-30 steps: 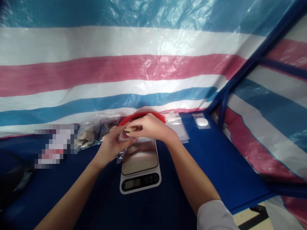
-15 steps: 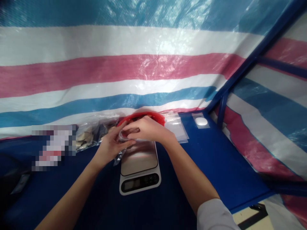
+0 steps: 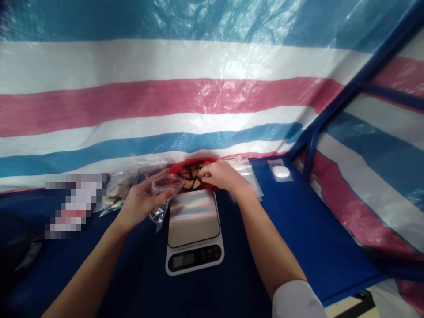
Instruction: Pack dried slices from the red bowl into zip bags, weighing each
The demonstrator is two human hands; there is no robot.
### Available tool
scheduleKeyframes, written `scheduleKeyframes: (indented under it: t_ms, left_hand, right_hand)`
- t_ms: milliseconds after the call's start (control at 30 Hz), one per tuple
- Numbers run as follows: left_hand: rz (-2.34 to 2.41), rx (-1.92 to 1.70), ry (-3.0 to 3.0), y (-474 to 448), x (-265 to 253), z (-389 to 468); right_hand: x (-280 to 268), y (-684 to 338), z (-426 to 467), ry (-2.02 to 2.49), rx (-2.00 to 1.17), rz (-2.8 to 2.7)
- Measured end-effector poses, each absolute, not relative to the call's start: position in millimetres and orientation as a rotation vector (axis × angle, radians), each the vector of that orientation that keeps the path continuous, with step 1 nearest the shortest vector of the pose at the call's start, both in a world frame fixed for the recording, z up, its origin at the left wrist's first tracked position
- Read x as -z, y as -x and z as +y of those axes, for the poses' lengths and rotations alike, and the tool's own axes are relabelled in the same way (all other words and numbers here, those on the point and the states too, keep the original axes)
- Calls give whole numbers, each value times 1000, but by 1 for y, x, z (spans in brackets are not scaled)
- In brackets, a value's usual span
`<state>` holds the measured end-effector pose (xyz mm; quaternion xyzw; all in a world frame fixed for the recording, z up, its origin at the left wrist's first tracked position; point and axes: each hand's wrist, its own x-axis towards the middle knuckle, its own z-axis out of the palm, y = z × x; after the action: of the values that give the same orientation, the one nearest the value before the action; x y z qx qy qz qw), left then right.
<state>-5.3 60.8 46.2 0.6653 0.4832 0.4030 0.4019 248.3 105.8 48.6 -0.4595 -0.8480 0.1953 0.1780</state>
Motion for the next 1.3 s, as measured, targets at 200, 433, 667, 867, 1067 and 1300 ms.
scheduleKeyframes:
  t_ms: [200,433,667,867,1067,1300]
  left_hand:
    - [1255,-1001,-1656,9,-51,62]
    - [1258,-974,-1615,9,-49,61]
    - [1213,-984,-1632,9,-50,61]
    - [1157,-1009,-1666,7,-43,61]
    - [1213,-1024,-1717,6,-36,61]
    - [1212,-1025,-1857,5,-25,63]
  right_hand:
    - [-37,-224,105,1386,-523,-2547]
    - [-33,-221,105,1456,-477,-2591]
    - [-29,-222,106,1355,-457,-2514]
    - [-21,-226,111,1254,-439,-2435]
    - [-26,-234,115,1165,-496,-2398]
    - [-54,-239,102,959,-672,-2066]
